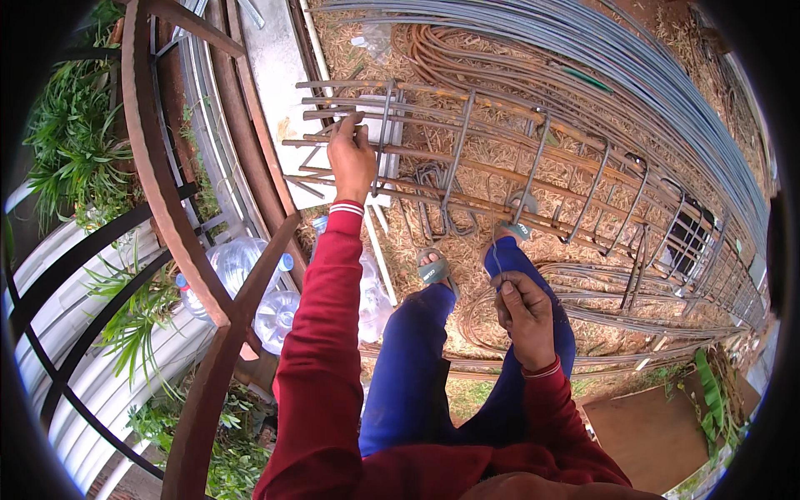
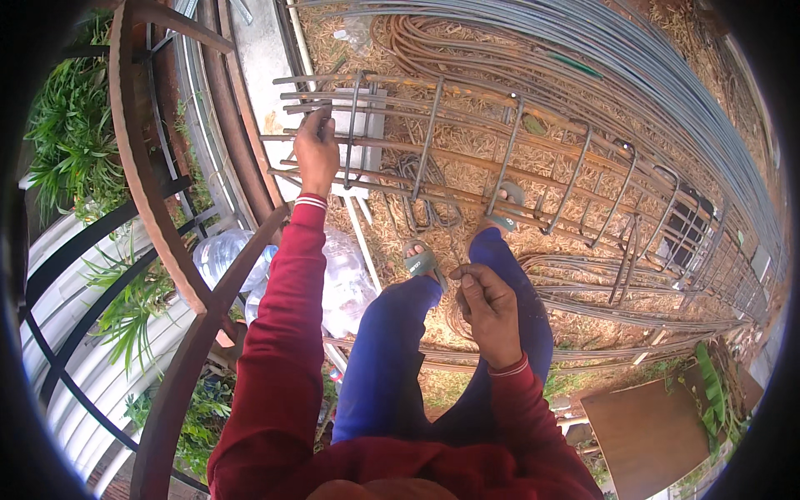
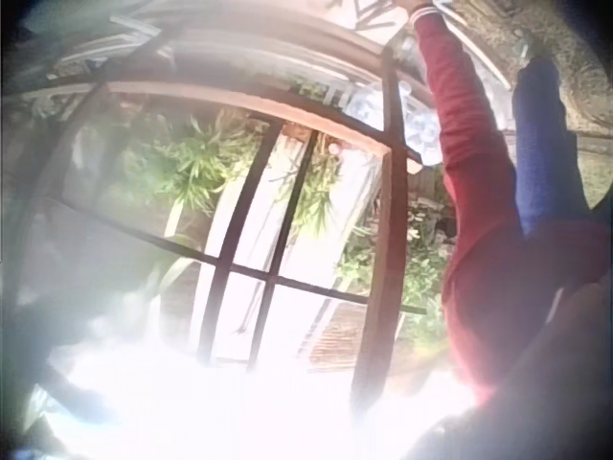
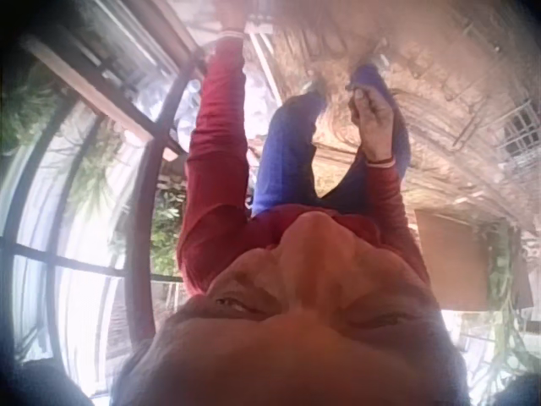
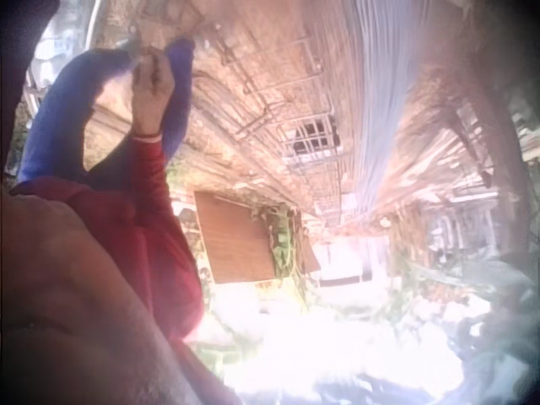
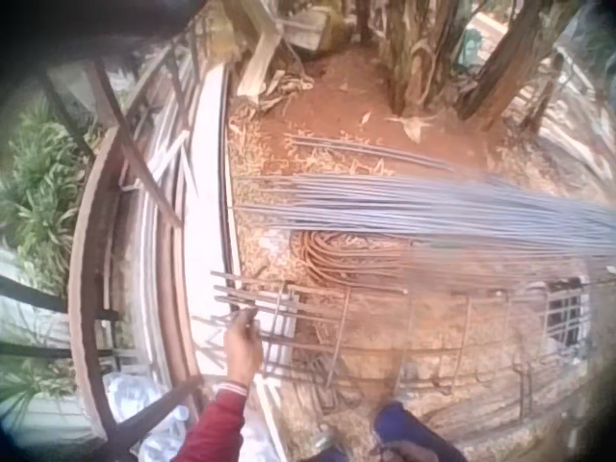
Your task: The person assembles a metal frame structure by hand, using pliers to bend and secure metal rods into a grid-like shape. They repeatedly adjust and tighten connections between the rods while working on the ground.
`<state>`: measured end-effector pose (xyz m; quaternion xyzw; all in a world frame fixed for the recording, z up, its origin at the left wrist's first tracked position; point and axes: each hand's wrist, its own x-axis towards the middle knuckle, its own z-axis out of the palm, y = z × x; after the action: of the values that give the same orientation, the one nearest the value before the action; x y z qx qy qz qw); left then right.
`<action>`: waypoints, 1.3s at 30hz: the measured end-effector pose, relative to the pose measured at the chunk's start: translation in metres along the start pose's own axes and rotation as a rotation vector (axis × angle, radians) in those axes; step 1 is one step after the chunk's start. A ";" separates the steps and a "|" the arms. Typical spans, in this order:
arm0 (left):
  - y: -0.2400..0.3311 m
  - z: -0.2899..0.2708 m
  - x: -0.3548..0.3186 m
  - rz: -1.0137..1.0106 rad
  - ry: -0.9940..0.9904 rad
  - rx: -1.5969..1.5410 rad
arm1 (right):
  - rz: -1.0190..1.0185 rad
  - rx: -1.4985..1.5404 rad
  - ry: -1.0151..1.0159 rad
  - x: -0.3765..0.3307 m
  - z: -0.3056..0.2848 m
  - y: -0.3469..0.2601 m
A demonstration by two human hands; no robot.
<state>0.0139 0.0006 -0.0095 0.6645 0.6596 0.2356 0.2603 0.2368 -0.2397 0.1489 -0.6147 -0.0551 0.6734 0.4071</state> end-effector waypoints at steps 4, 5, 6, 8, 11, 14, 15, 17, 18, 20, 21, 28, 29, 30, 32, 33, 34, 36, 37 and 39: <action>-0.036 0.022 0.039 0.191 -0.119 0.236 | -0.023 -0.068 -0.044 0.029 -0.009 -0.017; -0.041 0.026 0.042 0.210 -0.142 0.275 | -0.029 -0.090 -0.030 0.033 -0.012 -0.023; -0.045 0.028 0.044 0.200 -0.173 0.343 | -0.033 -0.099 -0.017 0.036 -0.013 -0.029; -0.048 0.032 0.044 0.202 -0.216 0.433 | -0.071 -0.110 0.005 0.040 -0.012 -0.037; -0.047 0.037 0.042 0.164 -0.221 0.476 | -0.220 -0.189 -0.001 0.044 -0.006 -0.043; -0.046 0.039 0.044 0.188 -0.185 0.510 | -0.297 -0.197 -0.002 0.045 -0.002 -0.041; -0.046 0.039 0.045 0.194 -0.183 0.502 | -0.341 -0.179 -0.014 0.046 -0.002 -0.039; -0.046 0.039 0.046 0.196 -0.222 0.514 | -0.390 -0.166 0.001 0.045 -0.003 -0.031; -0.046 0.038 0.047 0.173 -0.244 0.484 | -0.418 -0.141 0.002 0.045 -0.004 -0.026; -0.045 0.037 0.048 0.180 -0.255 0.509 | -0.479 -0.120 0.028 0.042 -0.008 -0.016; -0.044 0.037 0.050 0.179 -0.280 0.524 | -0.515 -0.130 0.033 0.041 -0.010 -0.010; -0.037 0.037 0.054 0.174 -0.249 0.560 | -0.783 -0.134 0.122 0.030 -0.026 0.018; -0.038 0.037 0.053 0.187 -0.245 0.557 | -0.823 -0.139 0.131 0.028 -0.028 0.020; -0.039 0.037 0.053 0.185 -0.247 0.552 | -0.861 -0.148 0.136 0.026 -0.029 0.022; -0.039 0.036 0.054 0.197 -0.217 0.512 | -0.941 -0.146 0.120 0.023 -0.029 0.025; -0.039 0.035 0.055 0.199 -0.209 0.487 | -0.942 -0.166 0.127 0.022 -0.029 0.026; -0.038 0.034 0.054 0.219 -0.180 0.457 | -0.951 -0.166 0.127 0.022 -0.028 0.027; -0.037 0.027 0.046 0.308 -0.072 0.383 | -0.960 -0.165 0.083 0.021 -0.025 0.028; -0.037 0.023 0.035 0.460 0.127 0.224 | -0.973 -0.175 0.077 0.020 -0.023 0.030; -0.042 0.017 -0.011 0.579 0.313 -0.028 | -1.004 -0.186 0.060 0.020 -0.020 0.032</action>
<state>-0.0068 -0.0109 -0.0491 0.7765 0.4722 0.4081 0.0870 0.2409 -0.2570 0.1097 -0.5651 -0.3916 0.3690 0.6254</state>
